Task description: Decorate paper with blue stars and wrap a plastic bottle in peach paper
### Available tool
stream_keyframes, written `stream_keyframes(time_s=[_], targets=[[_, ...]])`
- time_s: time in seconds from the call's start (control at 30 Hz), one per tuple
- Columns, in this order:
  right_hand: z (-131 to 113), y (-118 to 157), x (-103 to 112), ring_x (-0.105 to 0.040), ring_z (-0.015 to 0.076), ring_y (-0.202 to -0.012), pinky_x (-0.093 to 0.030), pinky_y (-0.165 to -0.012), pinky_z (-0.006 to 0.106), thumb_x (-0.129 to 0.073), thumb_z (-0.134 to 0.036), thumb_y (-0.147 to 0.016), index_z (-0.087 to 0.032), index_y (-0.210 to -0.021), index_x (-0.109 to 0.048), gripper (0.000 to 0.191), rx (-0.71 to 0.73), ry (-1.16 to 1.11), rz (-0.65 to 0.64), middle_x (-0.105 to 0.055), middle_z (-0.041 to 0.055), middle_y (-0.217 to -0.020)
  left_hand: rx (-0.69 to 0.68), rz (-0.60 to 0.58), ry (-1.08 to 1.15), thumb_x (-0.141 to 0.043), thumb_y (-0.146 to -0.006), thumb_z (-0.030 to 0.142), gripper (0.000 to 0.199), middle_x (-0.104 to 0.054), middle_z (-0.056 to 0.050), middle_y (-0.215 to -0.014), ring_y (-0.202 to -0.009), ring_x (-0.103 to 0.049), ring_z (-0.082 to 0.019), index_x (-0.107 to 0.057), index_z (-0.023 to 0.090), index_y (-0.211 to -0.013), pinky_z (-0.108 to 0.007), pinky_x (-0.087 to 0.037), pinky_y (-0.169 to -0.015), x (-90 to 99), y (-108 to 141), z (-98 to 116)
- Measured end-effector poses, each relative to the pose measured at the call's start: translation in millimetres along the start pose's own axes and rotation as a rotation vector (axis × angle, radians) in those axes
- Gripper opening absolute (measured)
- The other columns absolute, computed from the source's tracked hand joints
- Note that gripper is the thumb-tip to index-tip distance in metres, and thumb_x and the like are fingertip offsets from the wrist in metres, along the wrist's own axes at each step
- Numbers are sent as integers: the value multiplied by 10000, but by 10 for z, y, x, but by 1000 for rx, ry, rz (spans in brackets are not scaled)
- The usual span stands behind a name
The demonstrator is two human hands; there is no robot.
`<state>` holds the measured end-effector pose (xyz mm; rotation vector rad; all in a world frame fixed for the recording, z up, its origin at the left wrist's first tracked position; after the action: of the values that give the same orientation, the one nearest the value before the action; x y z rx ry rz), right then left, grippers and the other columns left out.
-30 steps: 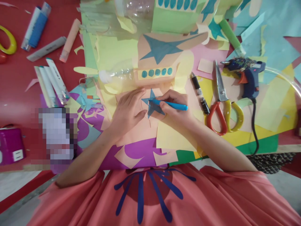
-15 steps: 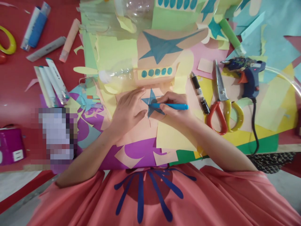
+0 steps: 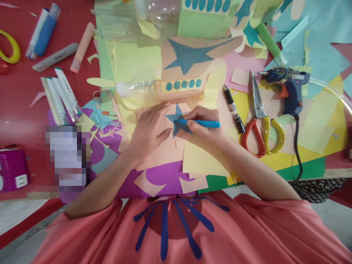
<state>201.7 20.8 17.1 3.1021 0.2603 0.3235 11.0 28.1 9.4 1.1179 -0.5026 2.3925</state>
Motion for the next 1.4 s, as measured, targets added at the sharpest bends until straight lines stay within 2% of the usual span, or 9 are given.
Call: stream_keyframes(time_s=[0.17,0.27,0.4,0.5,0.67,0.87,0.97,1.17,1.4], targets=[[-32,-2,70,-583,106,-542,-475,-541,257,-600,-211,-783,-208,-706,-598,76,7,-46,114,-619,-37,-595,18,-11,8,-608,-891,221,579,-534,-95,-1475,-1371,-502,-262,-390,267,-1426,-460,-420,-1151,-11,12,-24],[-33,22,185,-660,117,-655,-534,-630,272,-618,-196,-806,-217,-815,-667,54,28,-59,188,-686,-22,-732,26,-16,9,-610,-888,218,577,-531,-103,-1476,-1371,-502,-266,-397,255,-1423,-463,-419,-1151,-15,15,-25],[-17,98,280,-709,138,-746,-572,-684,289,-655,-231,-826,-228,-914,-721,110,14,-35,199,-738,-5,-821,19,-11,6,-596,-892,207,563,-533,-107,-1476,-1378,-497,-259,-399,246,-1419,-461,-416,-1154,-3,12,-12],[-29,159,265,-714,150,-741,-570,-647,282,-689,-239,-800,-213,-849,-721,64,-30,-16,218,-745,8,-787,2,-7,-1,-592,-900,230,557,-530,-112,-1479,-1380,-496,-260,-393,243,-1420,-462,-416,-1154,10,11,-4],[-30,191,181,-641,129,-583,-520,-530,274,-678,-276,-747,-206,-699,-642,92,-124,-54,251,-691,3,-655,3,-7,-9,-596,-901,240,565,-537,-103,-1476,-1370,-509,-261,-385,263,-1424,-460,-435,-1138,22,11,3],[24,155,179,-691,155,-648,-557,-572,298,-710,-276,-746,-215,-740,-637,96,-66,-61,91,-762,31,-768,-4,8,-3,-593,-900,227,559,-532,-101,-1480,-1372,-506,-265,-392,267,-1420,-467,-436,-1139,30,16,21],[43,152,196,-701,155,-668,-564,-601,301,-705,-277,-760,-209,-746,-637,97,-78,-72,74,-762,38,-781,16,4,2,-593,-900,236,556,-533,-95,-1479,-1368,-507,-266,-397,273,-1420,-471,-434,-1142,25,15,15],[34,161,181,-646,135,-579,-488,-515,276,-677,-268,-761,-189,-740,-645,87,-113,-6,95,-718,26,-694,-4,6,-13,-596,-901,253,561,-533,-98,-1479,-1362,-511,-269,-390,257,-1423,-468,-444,-1136,21,9,3],[-65,192,158,-529,103,-505,-403,-451,258,-647,-203,-750,-210,-687,-592,83,-198,51,277,-599,-23,-561,22,-15,-15,-602,-893,247,574,-524,-93,-1487,-1371,-500,-272,-389,263,-1425,-477,-447,-1131,11,8,-17]])
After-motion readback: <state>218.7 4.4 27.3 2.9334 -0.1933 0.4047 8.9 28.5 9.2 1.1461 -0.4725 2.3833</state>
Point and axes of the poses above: each hand's wrist, its own y-axis away from the middle knuckle, its own x-axis out of the back of the hand, z = x × y, the point moved 3 cm from there along -y, towards the middle knuckle
